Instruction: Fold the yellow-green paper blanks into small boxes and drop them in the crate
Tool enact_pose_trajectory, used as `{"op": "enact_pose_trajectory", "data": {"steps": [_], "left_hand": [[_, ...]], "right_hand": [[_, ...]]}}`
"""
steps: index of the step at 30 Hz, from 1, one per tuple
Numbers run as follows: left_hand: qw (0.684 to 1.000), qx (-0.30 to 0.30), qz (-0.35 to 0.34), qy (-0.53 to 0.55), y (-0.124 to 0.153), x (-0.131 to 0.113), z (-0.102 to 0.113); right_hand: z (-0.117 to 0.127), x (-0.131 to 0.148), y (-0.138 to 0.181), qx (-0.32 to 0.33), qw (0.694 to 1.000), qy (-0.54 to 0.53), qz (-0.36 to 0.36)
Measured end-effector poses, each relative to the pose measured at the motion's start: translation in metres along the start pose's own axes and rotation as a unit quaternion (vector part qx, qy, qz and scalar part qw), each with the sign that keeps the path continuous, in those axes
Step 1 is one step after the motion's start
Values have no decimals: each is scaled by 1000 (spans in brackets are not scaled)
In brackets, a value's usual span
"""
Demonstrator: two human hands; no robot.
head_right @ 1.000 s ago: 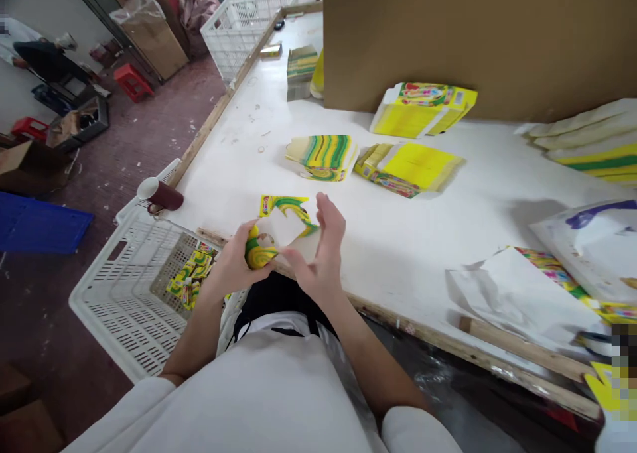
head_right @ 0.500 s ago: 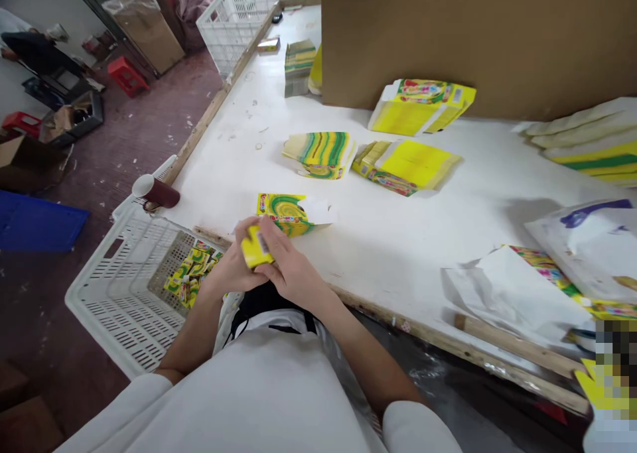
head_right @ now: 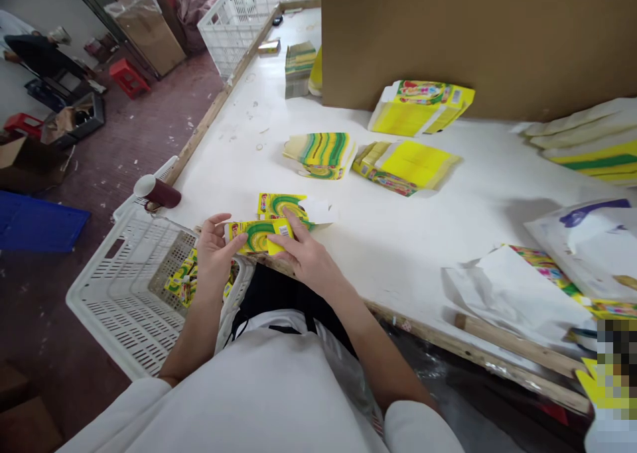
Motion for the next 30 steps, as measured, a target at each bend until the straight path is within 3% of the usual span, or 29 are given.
{"op": "enact_pose_trajectory", "data": {"steps": [2, 5, 7, 10, 12, 15, 17, 18, 20, 22, 24, 25, 27, 30], "left_hand": [[1000, 5, -4, 1, 3, 0, -5], [1000, 2, -18, -19, 6, -3, -11], [998, -8, -29, -64, 5, -10, -4], [968, -91, -81, -218, -1, -28, 42], [904, -173, -117, -372, -6, -41, 87], [807, -205, -105, -544, -12, -47, 144], [783, -217, -104, -574, -12, -43, 159], [794, -213, -105, -559, -11, -38, 158], [857, -175, -103, -474, -9, -24, 138], [931, -102, -95, -338, -6, -8, 100], [977, 13, -95, -188, -1, 6, 53], [987, 70, -94, -111, 3, 11, 30], [991, 115, -71, 7, 11, 17, -6], [990, 99, -61, 77, 18, 15, -38]], "right_hand": [[3, 2, -1, 9, 1000, -5, -2], [5, 8, -6, -56, 998, -10, -27], [2, 9, -10, -87, 995, -20, -41], [-1, -2, -15, -84, 994, 11, -62], [2, -18, -18, -84, 989, 78, -97], [4, -43, -20, -59, 976, 155, -141], [5, -50, -20, -43, 975, 167, -142], [5, -50, -20, -46, 975, 170, -138], [7, -43, -19, -70, 975, 167, -129], [9, -29, -18, -94, 979, 133, -124], [9, -12, -16, -96, 986, 59, -119], [7, -3, -14, -82, 990, 10, -116], [0, 15, -11, -30, 988, -103, -107], [-13, 34, -8, 32, 960, -260, -96]]}}
Point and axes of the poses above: each hand's wrist, its own y-axis away from the middle knuckle, its own z-axis out of the back of the hand, x = y × z, the point moved 3 cm from there along -y, towards the middle knuckle, and after that the axes turned 2 degrees about -z, right-handed, at the moved point
